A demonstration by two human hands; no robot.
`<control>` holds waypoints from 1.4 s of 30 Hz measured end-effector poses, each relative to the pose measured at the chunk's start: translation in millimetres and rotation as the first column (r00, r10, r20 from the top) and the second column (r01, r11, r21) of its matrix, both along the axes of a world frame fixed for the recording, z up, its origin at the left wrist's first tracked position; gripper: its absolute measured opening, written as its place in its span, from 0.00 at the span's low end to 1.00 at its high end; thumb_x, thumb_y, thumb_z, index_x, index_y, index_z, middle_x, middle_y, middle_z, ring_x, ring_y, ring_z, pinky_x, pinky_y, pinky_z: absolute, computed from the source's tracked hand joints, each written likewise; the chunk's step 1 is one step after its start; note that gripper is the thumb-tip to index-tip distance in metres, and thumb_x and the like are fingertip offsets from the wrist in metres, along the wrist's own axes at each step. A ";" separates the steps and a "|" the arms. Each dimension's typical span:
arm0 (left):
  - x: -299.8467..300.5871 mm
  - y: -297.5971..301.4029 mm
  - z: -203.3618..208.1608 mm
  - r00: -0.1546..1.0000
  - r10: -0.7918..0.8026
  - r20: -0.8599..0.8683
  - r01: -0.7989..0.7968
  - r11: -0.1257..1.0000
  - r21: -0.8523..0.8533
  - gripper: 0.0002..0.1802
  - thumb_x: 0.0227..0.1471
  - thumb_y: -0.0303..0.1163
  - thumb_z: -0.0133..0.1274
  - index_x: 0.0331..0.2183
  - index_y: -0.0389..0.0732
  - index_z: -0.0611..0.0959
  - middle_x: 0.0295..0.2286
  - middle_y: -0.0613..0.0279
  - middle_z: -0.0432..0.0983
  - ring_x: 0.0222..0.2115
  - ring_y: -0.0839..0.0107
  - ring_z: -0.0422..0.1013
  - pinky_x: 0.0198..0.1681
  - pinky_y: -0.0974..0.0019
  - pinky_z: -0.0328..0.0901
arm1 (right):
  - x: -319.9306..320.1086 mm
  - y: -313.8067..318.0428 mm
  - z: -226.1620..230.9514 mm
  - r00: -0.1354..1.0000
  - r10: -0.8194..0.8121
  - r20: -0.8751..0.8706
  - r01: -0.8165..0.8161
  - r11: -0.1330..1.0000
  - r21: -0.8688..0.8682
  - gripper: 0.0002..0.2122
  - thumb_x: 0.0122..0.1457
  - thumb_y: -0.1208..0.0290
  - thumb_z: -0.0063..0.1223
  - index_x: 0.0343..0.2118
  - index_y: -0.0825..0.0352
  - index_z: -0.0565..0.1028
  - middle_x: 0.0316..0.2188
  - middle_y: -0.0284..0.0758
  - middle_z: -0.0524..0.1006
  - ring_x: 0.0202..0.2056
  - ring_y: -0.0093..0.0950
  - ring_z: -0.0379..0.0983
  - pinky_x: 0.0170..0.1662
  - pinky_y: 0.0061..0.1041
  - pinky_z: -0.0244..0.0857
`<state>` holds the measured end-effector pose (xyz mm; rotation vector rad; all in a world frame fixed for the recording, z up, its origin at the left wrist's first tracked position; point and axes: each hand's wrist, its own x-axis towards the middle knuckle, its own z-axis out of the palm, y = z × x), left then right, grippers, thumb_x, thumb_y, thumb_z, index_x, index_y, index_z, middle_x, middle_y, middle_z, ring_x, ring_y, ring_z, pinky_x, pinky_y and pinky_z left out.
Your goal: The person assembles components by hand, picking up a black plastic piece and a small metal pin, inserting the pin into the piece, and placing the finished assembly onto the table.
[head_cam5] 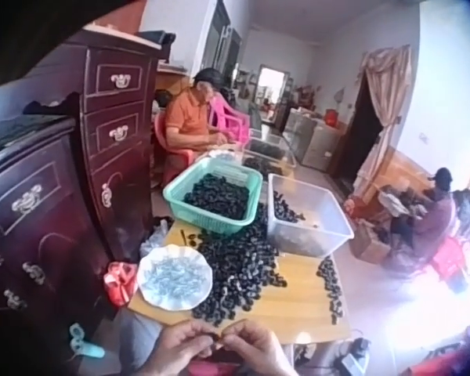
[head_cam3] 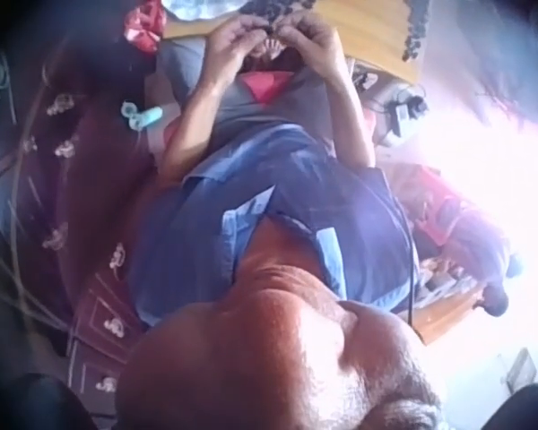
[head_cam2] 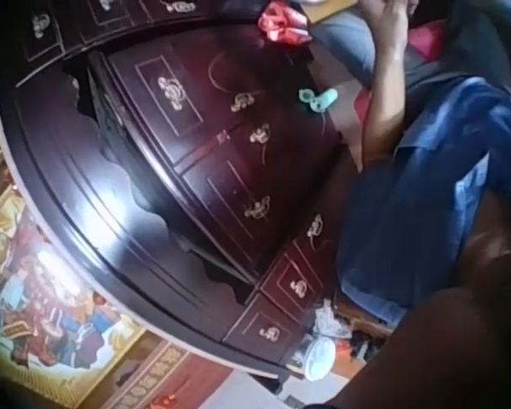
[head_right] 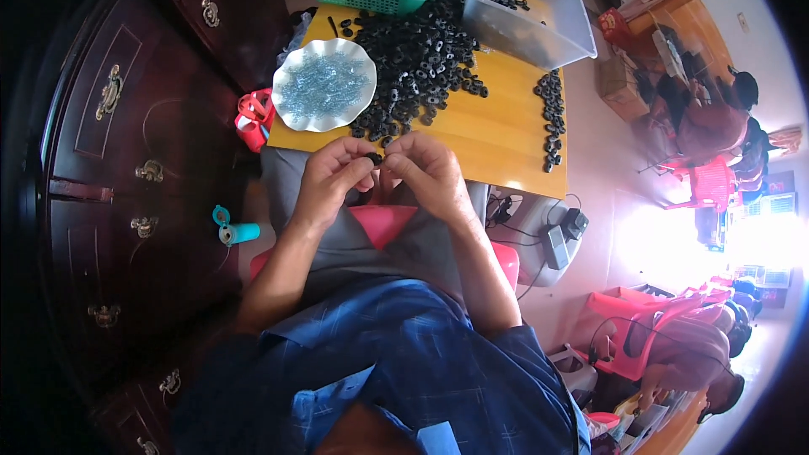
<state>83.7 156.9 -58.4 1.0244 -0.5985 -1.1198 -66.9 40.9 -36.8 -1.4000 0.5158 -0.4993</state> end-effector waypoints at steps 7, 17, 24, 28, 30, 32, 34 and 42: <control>1.5 0.4 -3.0 0.999 -0.012 0.049 0.012 1.000 -0.004 0.09 0.56 0.23 0.53 0.41 0.33 0.78 0.27 0.63 0.78 0.26 0.81 0.72 0.30 0.78 0.67 | -1.6 -0.4 5.3 0.989 0.032 -0.147 -0.049 0.992 -0.115 0.05 0.62 0.74 0.53 0.36 0.71 0.74 0.28 0.28 0.76 0.32 0.16 0.70 0.38 0.17 0.66; 1.7 -0.5 -5.7 0.996 -0.057 0.066 0.055 0.998 0.038 0.07 0.57 0.25 0.54 0.39 0.35 0.80 0.27 0.65 0.79 0.26 0.82 0.72 0.30 0.79 0.67 | -1.1 0.0 -5.1 0.996 0.020 -0.082 -0.031 0.990 -0.139 0.04 0.61 0.75 0.54 0.33 0.70 0.73 0.24 0.29 0.76 0.26 0.15 0.72 0.30 0.17 0.67; 0.4 -1.5 -4.7 0.994 -0.110 0.018 0.110 0.993 0.038 0.07 0.55 0.25 0.54 0.38 0.36 0.80 0.26 0.67 0.77 0.23 0.84 0.70 0.29 0.79 0.66 | -6.5 -11.0 -14.4 0.975 0.218 -0.034 -0.210 0.966 0.154 0.09 0.62 0.67 0.55 0.32 0.68 0.73 0.26 0.28 0.75 0.29 0.15 0.71 0.35 0.15 0.67; -0.3 0.1 -2.1 0.990 -0.143 -0.015 0.143 0.989 0.046 0.07 0.55 0.26 0.55 0.38 0.36 0.80 0.27 0.67 0.77 0.23 0.83 0.70 0.28 0.80 0.66 | -9.1 -26.3 -5.4 0.923 0.367 -0.118 -0.361 0.930 0.074 0.09 0.63 0.66 0.55 0.32 0.67 0.74 0.27 0.27 0.75 0.29 0.16 0.70 0.35 0.15 0.66; 0.1 1.6 -3.6 0.988 -0.155 -0.028 0.156 0.987 0.027 0.07 0.56 0.26 0.55 0.38 0.36 0.80 0.27 0.66 0.78 0.23 0.83 0.70 0.28 0.80 0.66 | -8.1 -40.1 11.1 0.935 0.344 -0.091 -0.341 0.939 0.042 0.08 0.62 0.67 0.56 0.32 0.67 0.75 0.26 0.26 0.75 0.29 0.15 0.70 0.35 0.16 0.66; 0.2 1.0 -4.6 0.984 -0.173 -0.037 0.173 0.985 0.006 0.07 0.56 0.27 0.55 0.38 0.36 0.80 0.28 0.66 0.78 0.23 0.83 0.70 0.28 0.80 0.66 | -9.0 -75.2 -3.3 0.985 0.106 -0.137 -0.131 0.974 -0.184 0.07 0.61 0.69 0.56 0.32 0.67 0.76 0.25 0.26 0.75 0.28 0.17 0.71 0.34 0.18 0.67; 0.7 0.8 -3.9 0.991 -0.124 -0.041 0.125 0.992 0.017 0.08 0.56 0.28 0.55 0.39 0.37 0.79 0.29 0.65 0.78 0.23 0.83 0.71 0.27 0.80 0.66 | -11.4 -116.6 -10.6 0.932 -0.215 -0.291 0.066 0.892 -0.447 0.06 0.60 0.70 0.56 0.32 0.68 0.77 0.25 0.29 0.77 0.28 0.19 0.73 0.34 0.20 0.68; 3.3 -1.9 -6.6 0.990 -0.117 -0.083 0.116 0.993 -0.011 0.08 0.56 0.26 0.55 0.39 0.37 0.80 0.29 0.63 0.80 0.24 0.83 0.71 0.29 0.80 0.67 | -3.8 -196.1 -26.2 0.622 -0.677 -0.395 0.018 0.516 -0.856 0.10 0.53 0.62 0.57 0.35 0.59 0.81 0.31 0.34 0.82 0.35 0.36 0.79 0.41 0.34 0.71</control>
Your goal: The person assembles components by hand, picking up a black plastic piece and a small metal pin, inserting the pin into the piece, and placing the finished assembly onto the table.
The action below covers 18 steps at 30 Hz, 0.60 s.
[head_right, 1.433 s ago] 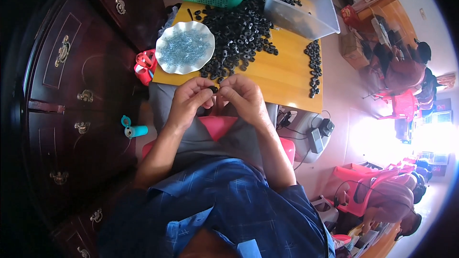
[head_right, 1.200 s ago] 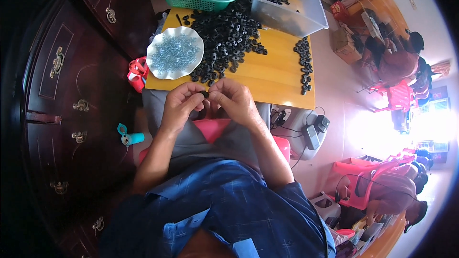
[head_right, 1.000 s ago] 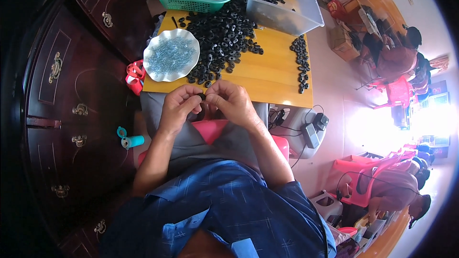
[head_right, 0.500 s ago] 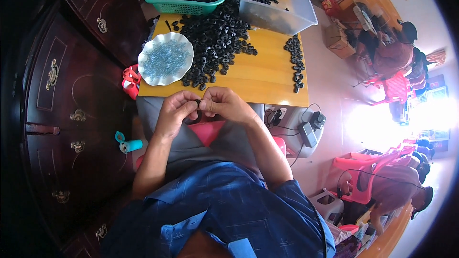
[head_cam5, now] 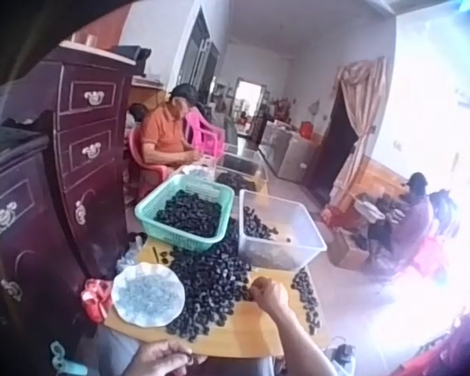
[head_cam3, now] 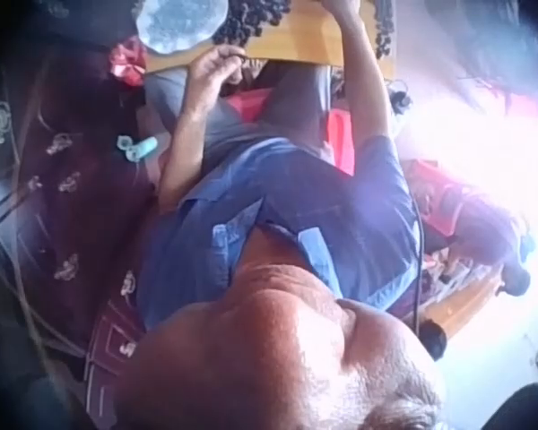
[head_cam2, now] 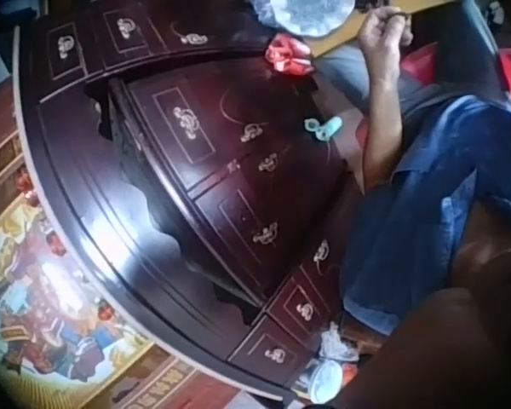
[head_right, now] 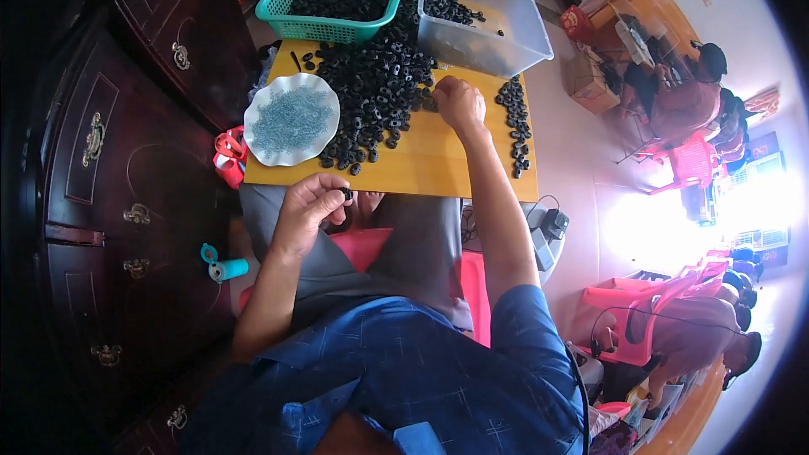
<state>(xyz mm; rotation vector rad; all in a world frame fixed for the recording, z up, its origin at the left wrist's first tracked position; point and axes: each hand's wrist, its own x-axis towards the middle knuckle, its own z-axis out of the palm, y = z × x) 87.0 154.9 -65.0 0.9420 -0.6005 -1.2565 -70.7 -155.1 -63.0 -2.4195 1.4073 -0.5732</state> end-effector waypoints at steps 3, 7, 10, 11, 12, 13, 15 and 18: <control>1.4 2.2 -0.2 1.000 0.015 0.009 -0.015 1.000 0.013 0.08 0.56 0.26 0.55 0.39 0.37 0.80 0.28 0.64 0.79 0.23 0.84 0.71 0.29 0.80 0.67 | 7.4 -4.2 -4.3 0.995 -0.021 -0.102 0.022 1.000 0.005 0.09 0.53 0.62 0.55 0.35 0.57 0.81 0.32 0.38 0.81 0.38 0.40 0.78 0.44 0.37 0.70; 2.9 2.3 1.7 1.000 0.024 0.014 -0.024 0.999 0.021 0.08 0.56 0.26 0.55 0.39 0.37 0.80 0.27 0.65 0.79 0.23 0.83 0.71 0.29 0.79 0.67 | 10.7 -6.9 -4.6 0.983 -0.033 -0.178 0.039 0.999 0.029 0.10 0.53 0.62 0.54 0.36 0.56 0.81 0.33 0.39 0.81 0.39 0.40 0.78 0.45 0.37 0.70; 2.0 0.5 3.1 1.000 0.014 0.003 -0.014 1.000 0.017 0.08 0.56 0.26 0.55 0.39 0.37 0.81 0.27 0.64 0.79 0.23 0.83 0.71 0.29 0.79 0.67 | 11.8 -11.8 -0.1 0.966 -0.007 -0.259 0.020 0.999 0.046 0.10 0.54 0.62 0.53 0.36 0.54 0.82 0.34 0.39 0.81 0.40 0.39 0.77 0.45 0.37 0.70; 2.0 0.7 2.9 1.000 0.014 0.003 -0.015 1.000 0.019 0.08 0.56 0.26 0.55 0.39 0.37 0.81 0.27 0.64 0.79 0.23 0.83 0.71 0.29 0.79 0.67 | 12.6 -12.8 1.3 0.951 0.009 -0.308 0.007 0.999 0.053 0.10 0.54 0.63 0.52 0.36 0.53 0.82 0.35 0.39 0.81 0.41 0.39 0.77 0.45 0.37 0.70; 2.0 0.9 2.5 1.000 0.012 -0.002 -0.012 1.000 0.019 0.08 0.56 0.26 0.55 0.39 0.37 0.80 0.28 0.64 0.79 0.24 0.83 0.71 0.29 0.79 0.67 | 13.4 -12.5 1.8 0.952 0.010 -0.307 0.007 0.998 0.054 0.10 0.54 0.63 0.52 0.36 0.53 0.82 0.35 0.39 0.81 0.41 0.39 0.77 0.45 0.37 0.70; 1.8 0.8 2.2 1.000 0.009 -0.007 -0.009 1.000 0.018 0.08 0.56 0.26 0.55 0.39 0.37 0.80 0.28 0.64 0.79 0.24 0.83 0.71 0.29 0.79 0.67 | 13.5 -12.9 2.1 0.950 0.033 -0.311 -0.026 0.999 0.025 0.09 0.53 0.65 0.53 0.36 0.54 0.81 0.33 0.38 0.81 0.40 0.39 0.77 0.44 0.37 0.70; 2.4 0.4 0.7 1.000 0.013 -0.008 -0.013 1.000 0.015 0.08 0.56 0.26 0.55 0.39 0.37 0.80 0.28 0.63 0.79 0.24 0.83 0.71 0.29 0.79 0.67 | 14.0 -14.0 3.0 0.947 0.055 -0.316 -0.060 0.998 -0.004 0.09 0.52 0.66 0.53 0.35 0.54 0.81 0.31 0.37 0.81 0.38 0.38 0.78 0.42 0.36 0.71; 2.9 0.0 1.4 1.000 0.017 -0.013 -0.017 1.000 0.007 0.08 0.56 0.26 0.55 0.39 0.36 0.80 0.29 0.62 0.80 0.24 0.83 0.71 0.29 0.79 0.67 | 15.2 -14.2 3.8 0.933 0.089 -0.349 -0.106 0.994 -0.032 0.08 0.52 0.67 0.53 0.34 0.53 0.81 0.30 0.36 0.81 0.37 0.37 0.78 0.42 0.36 0.71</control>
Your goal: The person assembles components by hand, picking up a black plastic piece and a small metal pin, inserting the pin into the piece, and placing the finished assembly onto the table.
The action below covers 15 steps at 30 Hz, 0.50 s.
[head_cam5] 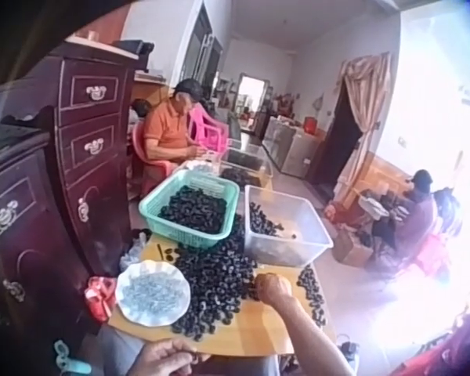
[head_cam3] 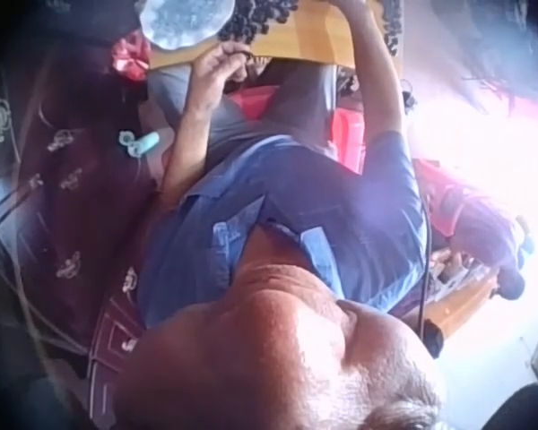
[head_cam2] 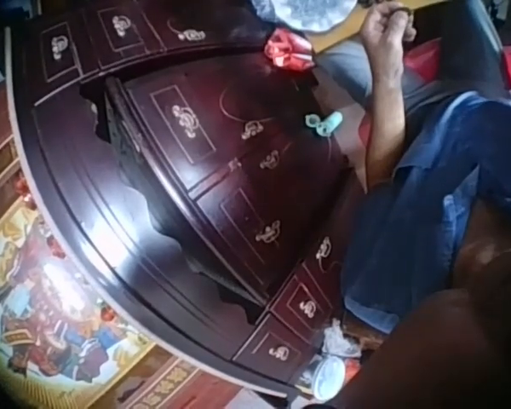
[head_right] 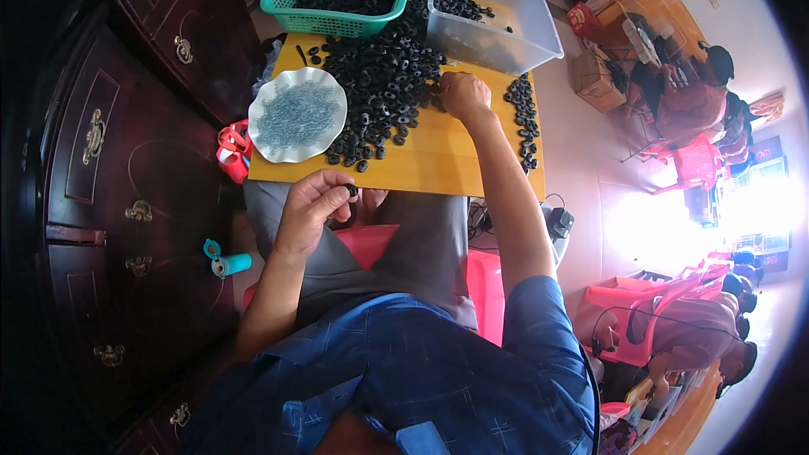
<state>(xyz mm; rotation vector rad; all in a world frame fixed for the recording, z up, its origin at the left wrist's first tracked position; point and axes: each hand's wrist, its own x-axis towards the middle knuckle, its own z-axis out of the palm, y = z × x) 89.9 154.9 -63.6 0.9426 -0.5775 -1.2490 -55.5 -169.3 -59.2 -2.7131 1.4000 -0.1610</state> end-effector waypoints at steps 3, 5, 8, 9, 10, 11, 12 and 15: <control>1.3 1.8 -0.4 1.000 0.000 -0.001 0.000 1.000 -0.006 0.08 0.56 0.26 0.55 0.39 0.36 0.80 0.29 0.62 0.80 0.24 0.83 0.71 0.29 0.79 0.67 | 4.3 4.8 4.9 0.999 -0.008 -0.038 0.009 1.000 0.018 0.06 0.52 0.67 0.54 0.33 0.54 0.81 0.31 0.36 0.81 0.38 0.37 0.78 0.42 0.35 0.71; 1.3 1.5 -0.7 1.000 -0.006 0.000 0.006 1.000 -0.013 0.08 0.56 0.26 0.55 0.39 0.36 0.80 0.29 0.62 0.80 0.24 0.83 0.71 0.29 0.79 0.67 | 3.8 4.5 5.8 0.997 -0.011 -0.076 0.012 1.000 0.020 0.06 0.52 0.66 0.55 0.33 0.55 0.80 0.30 0.36 0.81 0.38 0.38 0.78 0.42 0.36 0.70; 0.5 0.9 -0.6 1.000 -0.008 -0.003 0.008 1.000 -0.014 0.08 0.56 0.26 0.55 0.39 0.36 0.80 0.29 0.62 0.80 0.24 0.83 0.71 0.29 0.79 0.67 | 0.6 2.8 0.9 0.996 -0.002 -0.088 -0.002 0.999 -0.048 0.07 0.53 0.65 0.56 0.35 0.56 0.79 0.30 0.37 0.81 0.37 0.39 0.78 0.42 0.37 0.70; 0.3 0.3 -0.7 1.000 -0.011 -0.006 0.011 1.000 -0.015 0.08 0.56 0.26 0.55 0.39 0.36 0.80 0.28 0.62 0.79 0.24 0.83 0.72 0.29 0.79 0.67 | -0.7 0.5 -0.2 0.996 -0.003 -0.088 -0.001 0.999 -0.050 0.07 0.53 0.65 0.56 0.35 0.56 0.79 0.30 0.37 0.81 0.37 0.39 0.78 0.42 0.37 0.70; 0.6 0.9 -1.0 1.000 -0.009 -0.009 0.009 1.000 -0.014 0.08 0.56 0.26 0.55 0.39 0.36 0.80 0.28 0.62 0.79 0.24 0.82 0.72 0.29 0.78 0.67 | 0.8 1.1 0.3 0.996 0.010 -0.091 -0.015 0.999 -0.050 0.08 0.53 0.66 0.55 0.36 0.57 0.78 0.31 0.38 0.81 0.37 0.39 0.78 0.42 0.37 0.70; 0.7 1.3 -1.1 1.000 -0.007 -0.009 0.007 1.000 -0.014 0.08 0.56 0.26 0.55 0.39 0.36 0.80 0.28 0.62 0.79 0.24 0.82 0.72 0.29 0.78 0.67 | 2.0 1.6 0.8 0.995 0.023 -0.093 -0.028 0.998 -0.049 0.08 0.54 0.66 0.54 0.37 0.57 0.78 0.31 0.38 0.81 0.37 0.40 0.78 0.42 0.37 0.70; 0.7 1.4 -1.0 1.000 -0.002 -0.013 0.002 1.000 -0.011 0.09 0.56 0.26 0.55 0.40 0.36 0.80 0.28 0.62 0.79 0.24 0.82 0.72 0.29 0.78 0.68 | 0.9 1.9 2.1 0.995 0.025 -0.094 -0.029 0.998 -0.049 0.08 0.54 0.66 0.54 0.37 0.57 0.78 0.31 0.38 0.81 0.37 0.40 0.78 0.42 0.37 0.70; 3.0 2.9 0.2 1.000 0.009 -0.029 -0.009 1.000 0.001 0.09 0.56 0.28 0.55 0.40 0.36 0.79 0.28 0.62 0.79 0.25 0.81 0.72 0.29 0.78 0.68 | -4.7 8.6 13.9 0.969 -0.038 0.243 0.052 0.997 -0.052 0.09 0.55 0.69 0.50 0.38 0.58 0.76 0.35 0.42 0.80 0.39 0.42 0.77 0.43 0.39 0.70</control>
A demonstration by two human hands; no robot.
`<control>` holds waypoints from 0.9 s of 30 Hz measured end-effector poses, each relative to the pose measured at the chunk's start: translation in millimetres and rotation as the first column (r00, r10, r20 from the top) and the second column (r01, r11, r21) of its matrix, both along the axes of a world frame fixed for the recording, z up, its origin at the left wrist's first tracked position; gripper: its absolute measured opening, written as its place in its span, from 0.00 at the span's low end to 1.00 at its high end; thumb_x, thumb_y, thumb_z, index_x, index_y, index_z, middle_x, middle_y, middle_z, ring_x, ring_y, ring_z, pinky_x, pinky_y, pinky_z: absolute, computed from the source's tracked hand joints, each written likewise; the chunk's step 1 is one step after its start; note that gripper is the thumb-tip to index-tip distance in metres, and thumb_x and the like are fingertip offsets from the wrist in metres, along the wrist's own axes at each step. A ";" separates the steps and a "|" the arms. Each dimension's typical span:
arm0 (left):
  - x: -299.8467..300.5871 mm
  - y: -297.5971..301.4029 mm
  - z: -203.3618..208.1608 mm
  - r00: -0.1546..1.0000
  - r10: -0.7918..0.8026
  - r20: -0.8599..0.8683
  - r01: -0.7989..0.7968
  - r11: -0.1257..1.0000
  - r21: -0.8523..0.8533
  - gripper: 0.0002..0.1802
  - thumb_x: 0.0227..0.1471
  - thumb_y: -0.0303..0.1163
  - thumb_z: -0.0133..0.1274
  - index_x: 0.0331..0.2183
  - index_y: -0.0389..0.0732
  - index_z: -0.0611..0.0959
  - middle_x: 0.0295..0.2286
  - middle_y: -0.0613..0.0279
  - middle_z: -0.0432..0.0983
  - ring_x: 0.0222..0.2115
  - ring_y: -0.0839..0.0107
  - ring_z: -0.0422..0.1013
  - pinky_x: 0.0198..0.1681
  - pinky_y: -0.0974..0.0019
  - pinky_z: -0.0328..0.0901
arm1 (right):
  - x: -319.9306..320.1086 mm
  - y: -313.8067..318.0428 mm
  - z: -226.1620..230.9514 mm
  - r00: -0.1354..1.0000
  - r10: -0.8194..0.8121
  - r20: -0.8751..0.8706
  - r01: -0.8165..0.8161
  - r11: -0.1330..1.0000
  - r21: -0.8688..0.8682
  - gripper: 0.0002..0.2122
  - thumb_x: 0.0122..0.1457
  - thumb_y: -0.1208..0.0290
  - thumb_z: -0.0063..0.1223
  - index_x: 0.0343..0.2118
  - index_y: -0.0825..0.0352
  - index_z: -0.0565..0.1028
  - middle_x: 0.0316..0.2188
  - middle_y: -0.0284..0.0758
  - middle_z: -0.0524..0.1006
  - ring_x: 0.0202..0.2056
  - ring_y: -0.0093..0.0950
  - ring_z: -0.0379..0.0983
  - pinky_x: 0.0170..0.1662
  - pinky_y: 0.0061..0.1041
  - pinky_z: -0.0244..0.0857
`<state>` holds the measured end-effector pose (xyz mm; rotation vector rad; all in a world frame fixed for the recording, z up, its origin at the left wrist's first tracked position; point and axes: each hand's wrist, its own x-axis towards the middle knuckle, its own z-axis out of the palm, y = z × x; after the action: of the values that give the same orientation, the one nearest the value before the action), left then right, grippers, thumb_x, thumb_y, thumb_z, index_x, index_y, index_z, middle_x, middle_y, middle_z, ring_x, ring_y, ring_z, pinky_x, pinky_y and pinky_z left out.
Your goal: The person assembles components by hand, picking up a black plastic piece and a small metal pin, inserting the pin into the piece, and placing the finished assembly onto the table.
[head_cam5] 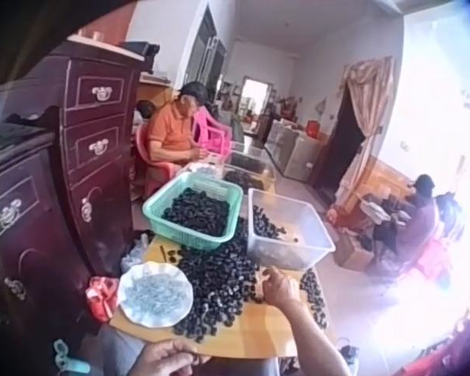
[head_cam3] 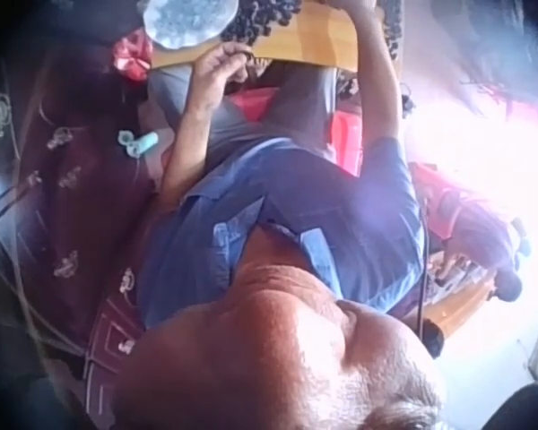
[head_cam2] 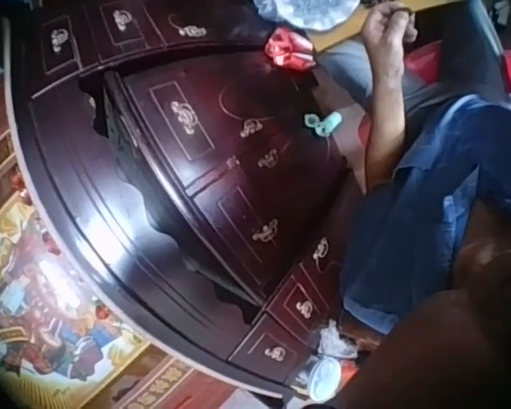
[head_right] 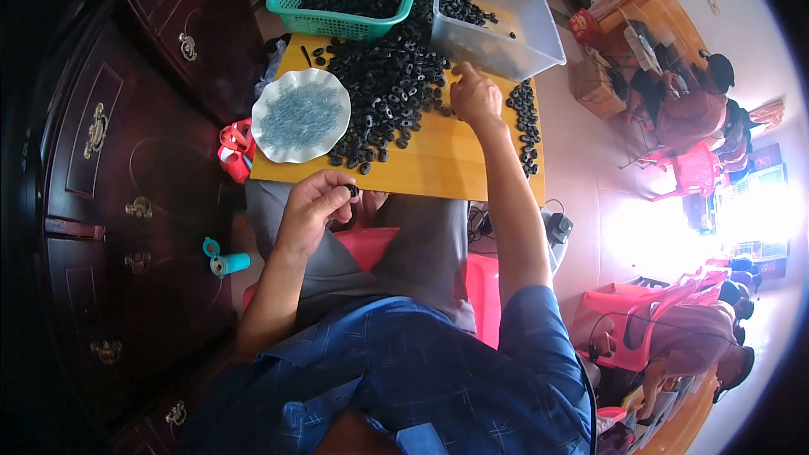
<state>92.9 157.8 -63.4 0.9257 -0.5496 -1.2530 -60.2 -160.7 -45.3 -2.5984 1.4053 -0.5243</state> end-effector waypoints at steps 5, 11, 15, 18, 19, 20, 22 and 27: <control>0.5 -1.2 3.2 0.998 -0.002 -0.066 0.003 1.000 0.009 0.10 0.57 0.31 0.55 0.40 0.36 0.79 0.29 0.60 0.80 0.25 0.81 0.72 0.29 0.77 0.68 | -20.4 27.1 28.6 0.758 0.050 0.651 -0.219 0.959 0.182 0.09 0.58 0.74 0.54 0.41 0.66 0.77 0.31 0.33 0.80 0.33 0.21 0.76 0.39 0.22 0.69; 1.6 0.9 3.3 0.997 0.018 -0.077 -0.017 1.000 0.013 0.11 0.57 0.31 0.55 0.41 0.36 0.79 0.29 0.61 0.80 0.25 0.80 0.73 0.29 0.78 0.68 | -18.7 132.5 27.1 0.508 -0.107 0.855 -0.691 0.543 0.478 0.05 0.60 0.75 0.55 0.39 0.68 0.75 0.33 0.34 0.79 0.34 0.22 0.74 0.42 0.21 0.68; -2.8 -1.3 3.6 0.999 0.047 -0.007 -0.047 0.999 0.028 0.10 0.57 0.30 0.54 0.40 0.36 0.79 0.28 0.62 0.79 0.26 0.80 0.74 0.29 0.78 0.68 | -11.0 185.8 4.0 0.551 -0.227 0.803 -0.743 0.305 0.596 0.06 0.62 0.71 0.54 0.39 0.66 0.73 0.32 0.32 0.78 0.36 0.21 0.75 0.42 0.21 0.69; -2.5 -0.4 2.9 0.998 0.059 0.030 -0.060 0.997 0.046 0.10 0.57 0.30 0.54 0.40 0.36 0.79 0.28 0.63 0.79 0.26 0.80 0.74 0.29 0.78 0.68 | -2.0 204.2 -0.4 0.569 -0.219 0.792 -0.756 0.238 0.609 0.08 0.63 0.69 0.53 0.39 0.68 0.72 0.29 0.28 0.75 0.32 0.18 0.70 0.39 0.18 0.66; -2.5 -0.6 2.0 0.997 0.062 0.044 -0.064 0.996 0.053 0.10 0.56 0.30 0.54 0.40 0.36 0.79 0.28 0.63 0.79 0.26 0.80 0.74 0.30 0.78 0.68 | 0.1 207.8 1.2 0.548 -0.251 0.798 -0.765 0.237 0.599 0.08 0.63 0.69 0.53 0.39 0.68 0.72 0.28 0.27 0.73 0.31 0.17 0.68 0.38 0.17 0.64; -2.3 -0.7 1.9 0.997 0.056 0.044 -0.058 0.997 0.051 0.10 0.56 0.30 0.54 0.40 0.36 0.79 0.28 0.63 0.79 0.26 0.80 0.74 0.30 0.78 0.68 | 0.5 208.1 -0.7 0.546 -0.253 0.799 -0.764 0.243 0.598 0.08 0.63 0.69 0.53 0.39 0.68 0.72 0.28 0.27 0.73 0.31 0.17 0.68 0.38 0.17 0.64; -1.8 -0.4 2.4 0.996 0.061 0.066 -0.065 0.997 0.047 0.10 0.56 0.29 0.54 0.40 0.36 0.79 0.27 0.63 0.79 0.26 0.80 0.74 0.30 0.78 0.68 | 0.7 207.1 -3.9 0.537 -0.231 0.811 -0.774 0.247 0.583 0.05 0.64 0.70 0.52 0.39 0.66 0.71 0.29 0.26 0.74 0.32 0.15 0.70 0.36 0.16 0.65; -3.9 -0.3 2.8 0.997 0.041 0.058 -0.043 0.999 0.031 0.10 0.55 0.28 0.55 0.40 0.36 0.79 0.26 0.65 0.78 0.24 0.81 0.73 0.29 0.78 0.68 | -2.0 206.9 2.9 0.561 -0.236 0.794 -0.742 0.283 0.608 0.05 0.65 0.71 0.51 0.39 0.66 0.71 0.30 0.26 0.74 0.33 0.14 0.71 0.36 0.15 0.66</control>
<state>89.0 157.4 -60.6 0.9980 -0.5537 -1.2040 -62.2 46.2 -42.4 -1.2052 0.4833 -0.4549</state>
